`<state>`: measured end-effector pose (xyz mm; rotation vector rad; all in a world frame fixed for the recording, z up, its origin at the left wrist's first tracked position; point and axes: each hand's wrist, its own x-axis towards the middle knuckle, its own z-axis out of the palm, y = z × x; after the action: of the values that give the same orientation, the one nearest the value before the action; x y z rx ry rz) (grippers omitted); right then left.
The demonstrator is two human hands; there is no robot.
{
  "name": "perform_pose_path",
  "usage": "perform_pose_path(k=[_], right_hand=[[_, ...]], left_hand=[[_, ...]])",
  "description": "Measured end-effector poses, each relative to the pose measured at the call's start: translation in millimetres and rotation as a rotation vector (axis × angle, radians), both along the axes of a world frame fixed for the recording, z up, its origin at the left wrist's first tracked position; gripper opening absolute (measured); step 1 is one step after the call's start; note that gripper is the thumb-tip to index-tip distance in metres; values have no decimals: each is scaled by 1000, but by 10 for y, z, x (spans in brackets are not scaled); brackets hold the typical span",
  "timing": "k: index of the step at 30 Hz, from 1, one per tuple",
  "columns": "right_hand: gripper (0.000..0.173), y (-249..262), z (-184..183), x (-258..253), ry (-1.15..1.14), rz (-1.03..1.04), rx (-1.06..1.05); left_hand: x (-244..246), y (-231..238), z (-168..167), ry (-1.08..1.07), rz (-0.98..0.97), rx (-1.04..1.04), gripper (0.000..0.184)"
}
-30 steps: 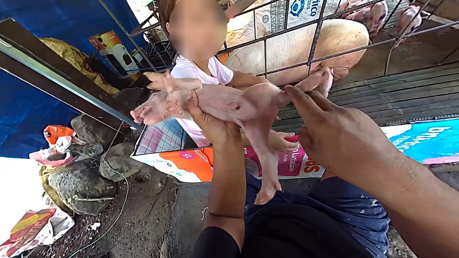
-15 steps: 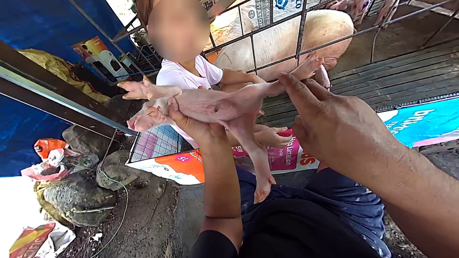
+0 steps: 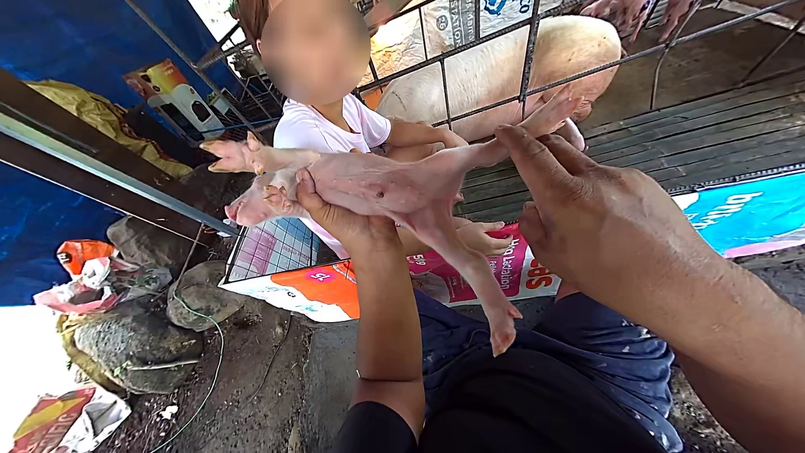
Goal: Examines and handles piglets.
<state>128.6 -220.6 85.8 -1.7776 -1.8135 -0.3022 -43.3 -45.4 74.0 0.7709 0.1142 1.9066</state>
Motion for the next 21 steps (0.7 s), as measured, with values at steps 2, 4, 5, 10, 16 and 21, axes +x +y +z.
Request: perform_pose_path(k=[2, 4, 5, 10, 16, 21], right_hand=[[70, -1, 9, 0, 9, -4, -10], [70, -1, 3, 5, 13, -2, -8], [70, 0, -3, 9, 11, -1, -1], [70, 16, -36, 26, 5, -4, 3], [70, 24, -47, 31, 12, -13, -3], [73, 41, -85, 57, -8, -13, 0]], left_hand=[[-8, 11, -2, -1, -17, -10, 24], [-3, 7, 10, -15, -25, -26, 27], [-10, 16, 2, -16, -38, -27, 27], [-12, 25, -16, -19, -31, -41, 25], [3, 7, -11, -51, -53, -59, 27], [19, -166, -43, 11, -146, 2, 22]])
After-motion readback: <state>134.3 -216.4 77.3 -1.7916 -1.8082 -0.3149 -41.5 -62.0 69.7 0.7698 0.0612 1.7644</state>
